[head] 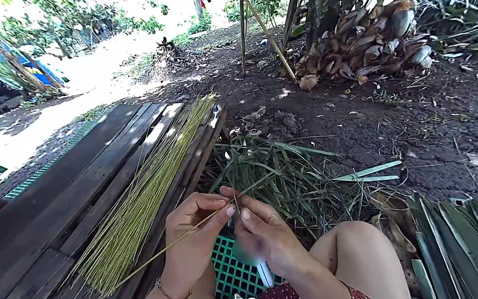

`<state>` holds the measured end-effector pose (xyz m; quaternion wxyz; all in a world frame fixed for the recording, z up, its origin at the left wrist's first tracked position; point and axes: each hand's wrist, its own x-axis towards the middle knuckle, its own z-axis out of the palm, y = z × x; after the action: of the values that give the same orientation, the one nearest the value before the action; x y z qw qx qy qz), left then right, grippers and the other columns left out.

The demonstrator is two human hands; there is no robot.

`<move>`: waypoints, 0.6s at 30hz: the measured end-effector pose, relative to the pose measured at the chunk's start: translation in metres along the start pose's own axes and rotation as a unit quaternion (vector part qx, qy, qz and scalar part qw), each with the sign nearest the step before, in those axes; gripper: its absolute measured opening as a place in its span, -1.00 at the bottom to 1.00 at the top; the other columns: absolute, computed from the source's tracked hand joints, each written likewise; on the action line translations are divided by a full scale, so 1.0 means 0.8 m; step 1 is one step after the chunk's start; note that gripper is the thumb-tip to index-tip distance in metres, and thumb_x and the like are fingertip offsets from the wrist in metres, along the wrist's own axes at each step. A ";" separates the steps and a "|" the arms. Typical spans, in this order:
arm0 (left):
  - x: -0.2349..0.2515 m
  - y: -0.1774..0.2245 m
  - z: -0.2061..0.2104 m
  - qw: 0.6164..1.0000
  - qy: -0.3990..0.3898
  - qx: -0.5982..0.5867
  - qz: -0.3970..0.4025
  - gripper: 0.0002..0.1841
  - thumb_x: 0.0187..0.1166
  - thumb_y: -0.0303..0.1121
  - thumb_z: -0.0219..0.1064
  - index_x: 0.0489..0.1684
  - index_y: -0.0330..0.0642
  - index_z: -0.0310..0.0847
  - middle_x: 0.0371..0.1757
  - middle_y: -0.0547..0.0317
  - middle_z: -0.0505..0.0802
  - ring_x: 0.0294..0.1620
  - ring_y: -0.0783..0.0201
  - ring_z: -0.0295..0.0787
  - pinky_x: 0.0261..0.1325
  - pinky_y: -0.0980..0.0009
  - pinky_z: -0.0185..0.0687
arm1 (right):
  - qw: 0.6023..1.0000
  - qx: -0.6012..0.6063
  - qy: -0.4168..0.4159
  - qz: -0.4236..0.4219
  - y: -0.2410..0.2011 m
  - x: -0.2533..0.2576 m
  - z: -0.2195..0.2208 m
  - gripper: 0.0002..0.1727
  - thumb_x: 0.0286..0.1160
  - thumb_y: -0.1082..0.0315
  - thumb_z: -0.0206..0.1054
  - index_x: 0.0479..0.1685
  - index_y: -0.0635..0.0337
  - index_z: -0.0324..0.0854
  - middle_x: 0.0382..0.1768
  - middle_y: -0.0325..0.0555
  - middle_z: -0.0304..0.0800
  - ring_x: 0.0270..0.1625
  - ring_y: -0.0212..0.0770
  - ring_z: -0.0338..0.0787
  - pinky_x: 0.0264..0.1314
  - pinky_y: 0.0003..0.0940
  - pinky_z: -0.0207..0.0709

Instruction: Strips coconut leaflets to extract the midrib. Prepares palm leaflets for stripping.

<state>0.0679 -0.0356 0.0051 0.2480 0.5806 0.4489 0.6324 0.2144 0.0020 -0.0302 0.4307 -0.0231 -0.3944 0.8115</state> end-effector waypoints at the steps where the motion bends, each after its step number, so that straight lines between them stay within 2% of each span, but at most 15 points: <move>1: -0.001 0.000 0.000 1.000 -0.003 0.004 -0.002 -0.89 0.36 -0.46 0.58 -0.27 -0.04 0.83 -0.15 0.37 0.94 -0.16 0.50 0.89 -0.05 0.59 0.83 | 1.000 -0.003 0.008 -0.004 0.000 0.000 -0.001 -0.56 0.78 0.37 0.01 0.55 0.32 0.38 -0.54 -0.58 0.50 -0.59 -0.70 0.42 -0.55 -0.79 0.31; 3: -0.003 0.001 0.001 1.000 -0.005 0.003 -0.005 -0.90 0.37 -0.49 0.56 -0.29 -0.05 0.82 -0.15 0.36 0.94 -0.16 0.51 0.88 -0.04 0.59 0.82 | 1.000 -0.014 0.009 -0.002 0.001 -0.003 -0.002 -0.59 0.78 0.37 0.00 0.52 0.31 0.39 -0.54 -0.59 0.48 -0.58 -0.71 0.41 -0.54 -0.80 0.30; 6: -0.003 0.002 0.001 1.000 -0.006 -0.001 -0.007 -0.89 0.36 -0.51 0.55 -0.28 -0.08 0.83 -0.16 0.34 0.94 -0.16 0.50 0.88 -0.04 0.59 0.82 | 0.999 -0.031 -0.023 0.027 -0.004 -0.006 -0.003 -0.49 0.79 0.34 0.01 0.68 0.29 0.25 -0.51 -0.59 0.44 -0.57 -0.71 0.38 -0.55 -0.81 0.28; 8: -0.004 0.002 0.000 1.000 -0.012 -0.005 -0.013 -0.91 0.38 -0.49 0.55 -0.28 -0.07 0.83 -0.16 0.33 0.95 -0.18 0.47 0.89 -0.05 0.57 0.83 | 0.999 -0.040 -0.015 0.023 -0.006 -0.006 -0.007 -0.54 0.79 0.35 0.02 0.59 0.30 0.37 -0.53 -0.61 0.44 -0.59 -0.72 0.37 -0.56 -0.81 0.26; 10: -0.004 0.001 0.000 1.000 -0.018 -0.005 -0.018 -0.91 0.40 -0.49 0.54 -0.28 -0.06 0.83 -0.17 0.32 0.95 -0.21 0.46 0.90 -0.08 0.55 0.84 | 0.997 -0.068 0.021 -0.006 -0.007 -0.003 -0.016 -0.61 0.77 0.38 0.01 0.44 0.32 0.51 -0.57 -0.63 0.44 -0.60 -0.73 0.35 -0.57 -0.80 0.24; 12: -0.004 0.000 -0.001 1.000 -0.016 0.000 -0.017 -0.91 0.40 -0.52 0.53 -0.29 -0.08 0.82 -0.18 0.31 0.95 -0.22 0.43 0.91 -0.08 0.52 0.86 | 0.991 -0.091 0.093 -0.029 -0.011 0.003 -0.033 -0.59 0.77 0.40 -0.06 0.41 0.31 0.55 -0.64 -0.60 0.44 -0.65 -0.72 0.35 -0.59 -0.79 0.25; 16: -0.005 -0.004 -0.007 0.999 -0.008 0.036 0.008 -0.89 0.39 -0.52 0.52 -0.32 -0.04 0.81 -0.15 0.37 0.94 -0.19 0.46 0.90 -0.09 0.54 0.85 | 0.965 -0.028 0.256 -0.035 -0.027 0.014 -0.066 -0.50 0.88 0.35 -0.33 0.48 0.24 0.47 -0.75 -0.45 0.38 -0.77 -0.60 0.35 -0.67 -0.72 0.34; 17: -0.006 -0.004 -0.007 0.999 -0.008 0.041 0.016 -0.89 0.40 -0.51 0.52 -0.32 -0.04 0.80 -0.15 0.38 0.94 -0.19 0.47 0.90 -0.08 0.55 0.86 | 0.964 -0.010 0.266 -0.029 -0.028 0.012 -0.067 -0.50 0.90 0.33 -0.34 0.48 0.22 0.46 -0.75 -0.44 0.38 -0.78 -0.59 0.35 -0.68 -0.72 0.35; 18: -0.006 -0.005 -0.007 0.998 -0.011 0.049 0.025 -0.90 0.40 -0.50 0.52 -0.31 -0.03 0.79 -0.13 0.39 0.94 -0.17 0.48 0.90 -0.08 0.56 0.85 | 0.970 0.000 0.240 -0.020 -0.028 0.007 -0.066 -0.52 0.88 0.31 -0.30 0.49 0.21 0.44 -0.75 -0.46 0.40 -0.77 -0.60 0.37 -0.66 -0.71 0.36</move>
<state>0.0626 -0.0394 -0.0006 0.2081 0.6104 0.4618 0.6089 0.2464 0.0458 -0.0499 0.5289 -0.2095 -0.2796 0.7734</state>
